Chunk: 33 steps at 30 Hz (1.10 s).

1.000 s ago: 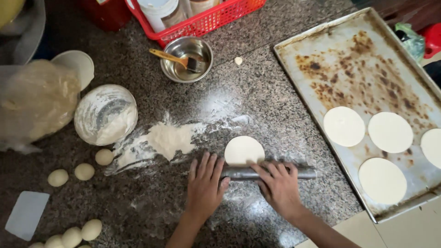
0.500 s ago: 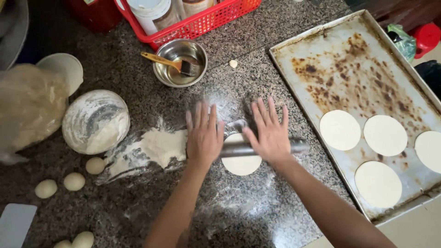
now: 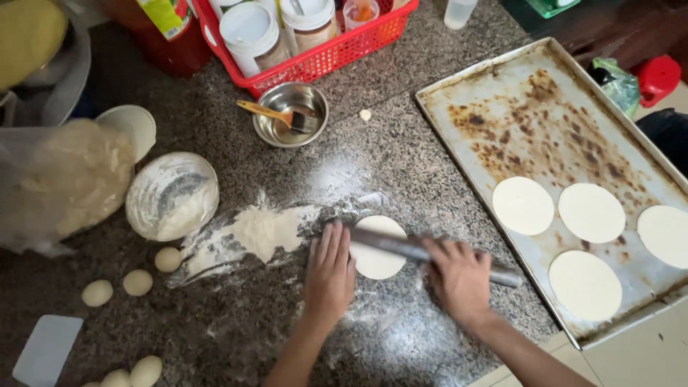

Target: Rolling out small portions of dough into flat circles and placing them on a tray.

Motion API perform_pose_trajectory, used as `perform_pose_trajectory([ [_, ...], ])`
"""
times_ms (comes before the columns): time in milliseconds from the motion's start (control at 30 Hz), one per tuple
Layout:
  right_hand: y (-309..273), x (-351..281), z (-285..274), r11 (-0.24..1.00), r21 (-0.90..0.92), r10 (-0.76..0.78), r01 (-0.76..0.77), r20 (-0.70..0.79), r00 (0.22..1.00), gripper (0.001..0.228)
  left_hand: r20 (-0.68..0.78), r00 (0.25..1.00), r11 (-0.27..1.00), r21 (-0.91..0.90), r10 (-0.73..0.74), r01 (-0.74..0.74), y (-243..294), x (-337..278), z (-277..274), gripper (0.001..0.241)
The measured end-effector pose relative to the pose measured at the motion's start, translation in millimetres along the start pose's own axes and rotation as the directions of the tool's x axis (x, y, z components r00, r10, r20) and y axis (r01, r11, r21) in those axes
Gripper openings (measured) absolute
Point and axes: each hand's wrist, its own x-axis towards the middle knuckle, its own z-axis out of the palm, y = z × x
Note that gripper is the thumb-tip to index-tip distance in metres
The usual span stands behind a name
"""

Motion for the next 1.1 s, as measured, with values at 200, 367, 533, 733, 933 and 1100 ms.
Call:
perform_pose_trajectory([
  [200, 37.0, 4.4, 3.0, 0.955, 0.137, 0.294, -0.261, -0.36, 0.885, 0.061, 0.131, 0.967, 0.957, -0.164, -0.218, 0.238, 39.2, 63.0, 11.3, 0.062],
  [367, 46.5, 2.9, -0.4, 0.928, 0.228, 0.361, -0.293, -0.367, 0.857, 0.059, 0.564, 0.729, 0.769, -0.239, -0.387, 0.593, 58.2, 87.4, -32.6, 0.034],
  [533, 38.8, 14.2, -8.3, 0.912, 0.242, 0.401, -0.331, -0.355, 0.844, 0.061, 0.726, 0.65, 0.37, -0.554, -0.224, 0.746, 54.4, 62.5, -45.5, 0.023],
  [733, -8.4, 10.2, -4.2, 0.952, 0.244, 0.245, -0.187, -0.235, 0.941, 0.06, 0.291, 0.858, 0.76, -0.4, -0.424, 0.512, 16.5, -2.9, -29.5, 0.04],
  [933, -30.8, -15.5, 36.0, 0.984, 0.068, -0.161, 0.165, -0.052, 0.986, 0.062, -0.055, 0.998, 0.999, -0.037, -0.02, 0.018, 9.4, -38.0, -39.6, 0.058],
  [1100, -27.9, 43.6, 34.4, 0.975, -0.126, -0.218, 0.185, -0.357, 0.908, 0.063, 0.258, 0.948, 0.976, 0.16, -0.184, 0.146, 0.3, 35.9, -48.7, 0.063],
])
